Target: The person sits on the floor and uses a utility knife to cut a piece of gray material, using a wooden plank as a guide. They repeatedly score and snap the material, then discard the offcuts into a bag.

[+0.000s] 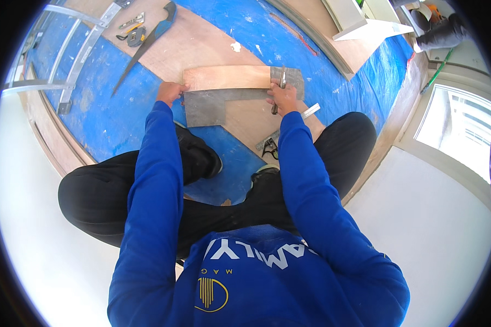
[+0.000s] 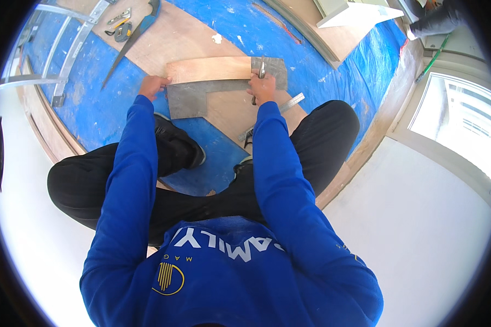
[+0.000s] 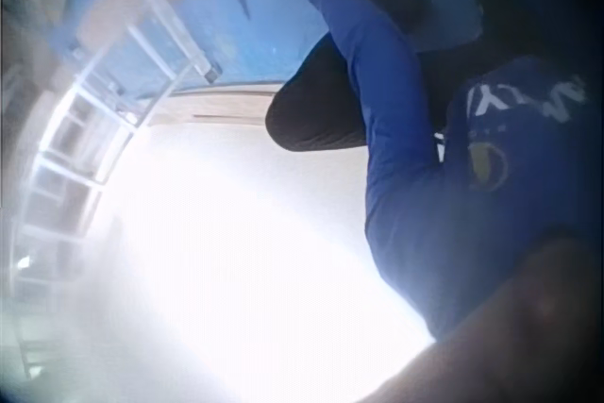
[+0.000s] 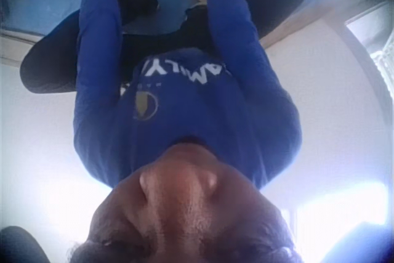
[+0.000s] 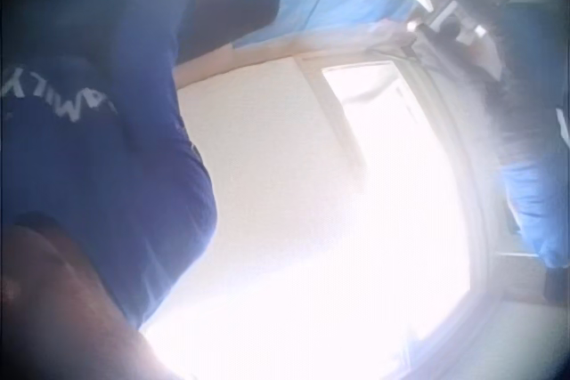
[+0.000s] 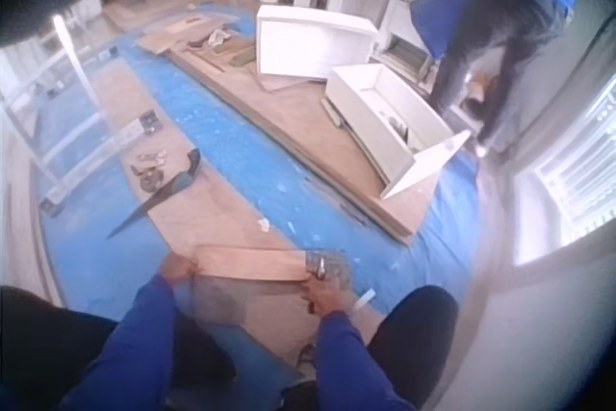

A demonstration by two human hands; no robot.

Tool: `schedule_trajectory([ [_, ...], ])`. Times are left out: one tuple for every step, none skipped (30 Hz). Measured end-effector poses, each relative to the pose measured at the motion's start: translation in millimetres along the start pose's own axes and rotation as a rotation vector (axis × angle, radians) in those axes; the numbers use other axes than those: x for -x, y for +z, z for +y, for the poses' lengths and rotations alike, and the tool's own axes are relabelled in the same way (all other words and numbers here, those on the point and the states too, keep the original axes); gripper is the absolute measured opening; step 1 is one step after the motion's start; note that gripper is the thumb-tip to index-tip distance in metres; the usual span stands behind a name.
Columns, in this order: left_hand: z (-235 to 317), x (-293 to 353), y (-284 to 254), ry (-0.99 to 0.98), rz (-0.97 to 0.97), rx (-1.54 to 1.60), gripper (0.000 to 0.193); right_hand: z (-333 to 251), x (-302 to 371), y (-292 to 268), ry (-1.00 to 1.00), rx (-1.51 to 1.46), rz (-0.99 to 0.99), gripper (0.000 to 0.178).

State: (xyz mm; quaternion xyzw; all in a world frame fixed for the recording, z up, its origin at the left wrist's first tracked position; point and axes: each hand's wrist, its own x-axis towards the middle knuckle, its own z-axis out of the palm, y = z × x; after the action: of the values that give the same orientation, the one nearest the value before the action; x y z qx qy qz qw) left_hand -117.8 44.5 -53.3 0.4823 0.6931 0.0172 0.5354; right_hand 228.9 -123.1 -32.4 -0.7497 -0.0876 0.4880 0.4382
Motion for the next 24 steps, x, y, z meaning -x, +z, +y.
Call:
schedule_trajectory([
  [5,4,-2,-0.037,-0.055,0.045,0.064,2,-1,-1,0.008,-0.004,-0.014,0.027],
  [10,8,-3,-0.036,-0.048,0.051,0.064,4,-1,-3,0.016,-0.007,-0.028,0.027],
  [13,6,-5,-0.032,-0.040,0.061,0.064,2,-1,-4,0.019,-0.009,-0.042,0.028],
  [17,3,-7,-0.027,-0.032,0.072,0.064,1,0,0,-0.007,-0.009,-0.044,0.026],
  [22,-2,-15,-0.011,-0.054,0.038,0.065,2,1,6,-0.033,-0.008,-0.045,0.024],
  [21,-9,-27,0.004,-0.067,0.015,0.066,0,3,11,-0.064,0.000,-0.055,0.023],
  [19,-14,-37,0.013,-0.081,-0.010,0.067,-3,7,14,-0.055,0.015,-0.092,0.023],
  [15,-19,-41,0.019,-0.041,-0.034,0.064,-6,11,15,-0.047,0.030,-0.130,0.024],
  [13,-22,-44,0.024,-0.005,-0.062,0.060,-4,12,15,-0.034,0.042,-0.162,0.024],
  [10,-26,-45,0.030,0.030,-0.091,0.056,-1,10,14,-0.020,0.048,-0.161,0.025],
  [10,-31,-44,0.081,0.057,-0.170,0.052,1,8,14,-0.006,0.054,-0.160,0.025],
  [7,-36,-44,0.128,0.090,-0.245,0.049,4,8,14,0.007,0.064,-0.168,0.026],
  [2,-43,-45,0.180,0.125,-0.325,0.046,3,8,16,0.014,0.059,-0.162,0.026],
  [-7,-46,-45,0.219,0.195,-0.328,0.045,3,9,17,0.020,0.052,-0.155,0.025],
  [-13,-48,-39,0.264,0.258,-0.329,0.045,2,9,15,0.026,0.046,-0.140,0.025],
  [-16,-52,-37,0.309,0.322,-0.330,0.045,1,10,16,0.019,0.045,-0.138,0.025],
  [-19,-55,-37,0.266,0.321,-0.298,0.046,1,11,20,0.011,0.043,-0.136,0.025],
  [-15,-50,-33,0.226,0.310,-0.264,0.046,2,10,19,0.003,0.045,-0.125,0.024],
  [-6,-45,-29,0.190,0.300,-0.234,0.046,4,7,15,-0.005,0.041,-0.120,0.024],
  [4,-40,-24,0.181,0.293,-0.240,0.046,7,6,10,-0.013,0.037,-0.115,0.024],
  [7,-37,-22,0.164,0.294,-0.248,0.045,7,8,10,-0.019,0.035,-0.119,0.024],
  [12,-32,-19,0.148,0.293,-0.255,0.045,7,9,8,-0.023,0.023,-0.115,0.024],
  [13,-35,-18,0.155,0.291,-0.251,0.044,6,10,7,-0.027,0.013,-0.109,0.024],
  [1,-39,-30,0.149,0.313,-0.242,0.043,3,14,13,-0.037,0.005,-0.130,0.023],
])
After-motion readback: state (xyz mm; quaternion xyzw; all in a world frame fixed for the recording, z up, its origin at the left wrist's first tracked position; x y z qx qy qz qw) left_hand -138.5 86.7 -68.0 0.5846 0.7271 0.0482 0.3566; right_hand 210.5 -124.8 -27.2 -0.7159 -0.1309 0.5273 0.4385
